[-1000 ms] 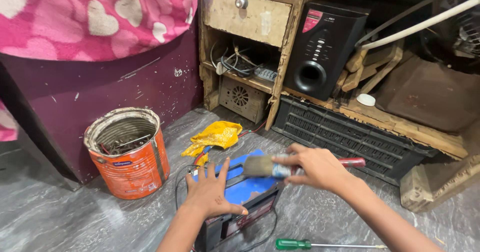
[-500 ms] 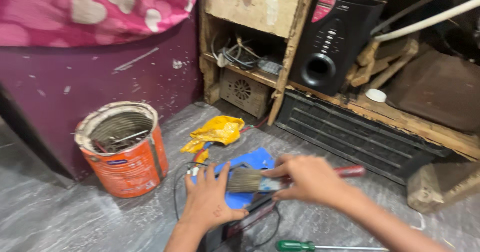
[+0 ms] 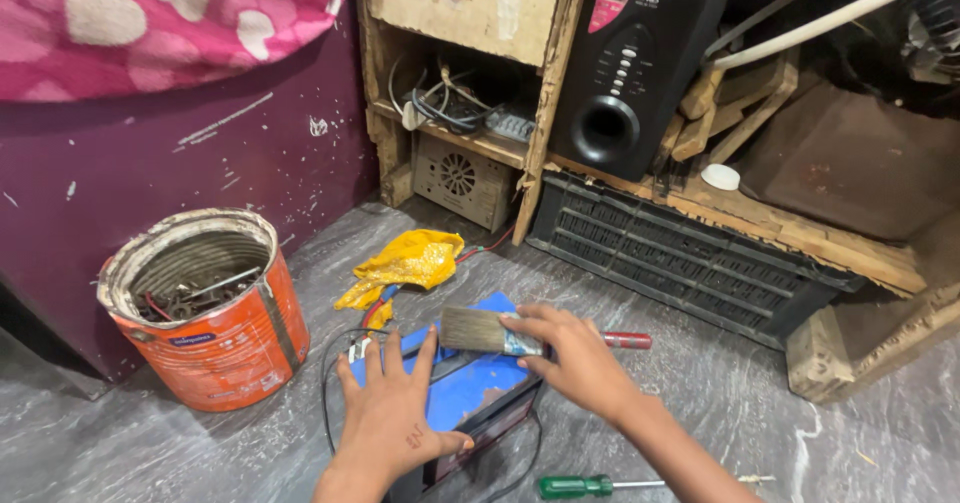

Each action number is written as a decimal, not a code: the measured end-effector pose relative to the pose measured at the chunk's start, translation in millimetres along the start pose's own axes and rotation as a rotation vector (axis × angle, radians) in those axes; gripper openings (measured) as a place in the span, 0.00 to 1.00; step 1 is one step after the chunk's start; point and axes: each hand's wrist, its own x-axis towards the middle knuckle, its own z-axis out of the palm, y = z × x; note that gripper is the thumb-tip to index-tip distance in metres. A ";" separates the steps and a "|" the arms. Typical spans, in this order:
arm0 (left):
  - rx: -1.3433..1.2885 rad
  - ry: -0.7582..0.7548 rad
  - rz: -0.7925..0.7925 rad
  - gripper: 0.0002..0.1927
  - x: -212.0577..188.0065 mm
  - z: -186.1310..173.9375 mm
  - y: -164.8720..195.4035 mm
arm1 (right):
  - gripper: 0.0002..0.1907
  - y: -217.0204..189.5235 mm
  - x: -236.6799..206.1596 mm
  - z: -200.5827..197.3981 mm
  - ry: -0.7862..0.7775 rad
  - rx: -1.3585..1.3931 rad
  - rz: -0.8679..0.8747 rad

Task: The person uses a screwdriver to unscrew and open the casing of a blue inverter unit on the floor, handles its wires, then brushes dust off the unit with a paintbrush while turning it over to reach different sides. They then set the unit aside and sort through metal parts in a bucket.

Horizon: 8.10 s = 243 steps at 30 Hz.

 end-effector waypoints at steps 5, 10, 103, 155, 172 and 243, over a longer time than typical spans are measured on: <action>-0.034 0.001 -0.022 0.71 0.5 -1.3 -0.5 | 0.31 -4.9 0.6 -1.2 -0.028 0.005 0.064; -0.035 -0.008 -0.025 0.71 -4.3 -2.5 -3.1 | 0.31 -9.5 -5.3 2.3 -0.001 0.014 0.052; -0.030 -0.198 -0.053 0.72 -179.4 2.2 8.6 | 0.28 -82.7 -166.9 -123.8 -0.404 -0.533 0.213; 0.027 -0.197 -0.148 0.63 -208.1 1.0 46.0 | 0.32 -110.9 -211.8 -112.3 -0.022 -0.537 -0.016; 0.039 -0.272 -0.103 0.67 -115.1 -29.7 33.6 | 0.22 -52.3 -131.4 -125.7 -0.316 -0.361 -0.059; -1.110 -0.103 0.147 0.39 -22.0 52.5 6.5 | 0.33 -16.6 60.9 42.9 0.284 -0.241 -0.161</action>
